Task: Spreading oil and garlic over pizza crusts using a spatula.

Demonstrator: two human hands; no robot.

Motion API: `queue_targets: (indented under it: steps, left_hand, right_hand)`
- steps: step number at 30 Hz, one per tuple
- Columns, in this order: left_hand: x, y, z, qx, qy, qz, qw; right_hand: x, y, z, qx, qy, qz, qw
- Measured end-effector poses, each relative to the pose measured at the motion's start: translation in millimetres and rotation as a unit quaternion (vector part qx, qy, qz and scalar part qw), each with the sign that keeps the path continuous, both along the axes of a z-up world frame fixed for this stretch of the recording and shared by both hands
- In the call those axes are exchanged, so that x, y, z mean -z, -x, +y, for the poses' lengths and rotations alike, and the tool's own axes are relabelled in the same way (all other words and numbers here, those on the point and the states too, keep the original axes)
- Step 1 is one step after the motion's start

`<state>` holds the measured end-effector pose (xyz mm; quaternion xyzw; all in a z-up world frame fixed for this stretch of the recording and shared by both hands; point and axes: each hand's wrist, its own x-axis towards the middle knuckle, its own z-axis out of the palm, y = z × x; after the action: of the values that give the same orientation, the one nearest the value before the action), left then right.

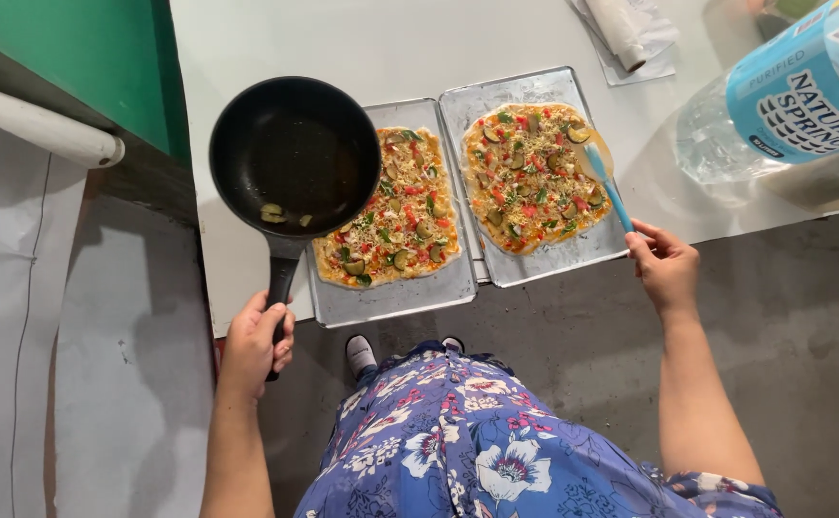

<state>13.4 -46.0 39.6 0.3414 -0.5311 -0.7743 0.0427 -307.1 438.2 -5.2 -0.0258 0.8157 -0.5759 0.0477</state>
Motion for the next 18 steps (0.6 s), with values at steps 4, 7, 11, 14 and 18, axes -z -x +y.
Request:
queue_targets:
  steps: [4, 7, 11, 14, 18]
  left_hand:
    - [-8, -9, -2, -0.013, 0.004, -0.004, 1.000]
    - [-8, -13, -3, -0.020, 0.007, -0.003, 1.000]
    - [-10, -12, -1, -0.020, 0.016, -0.006, 1.000]
    - [-9, -10, -1, -0.014, 0.015, -0.008, 1.000]
    - [-5, -7, 0, -0.004, 0.002, -0.003, 1.000]
  right_hand:
    - [5, 1, 10, 0.011, 0.011, -0.007, 1.000]
    - [6, -2, 18, 0.023, 0.005, -0.005, 1.000]
    - [25, -2, 30, 0.036, -0.007, -0.006, 0.999]
    - [33, -7, 27, 0.045, -0.052, -0.020, 0.997]
    - [47, -12, 22, 0.041, -0.154, 0.004, 0.987]
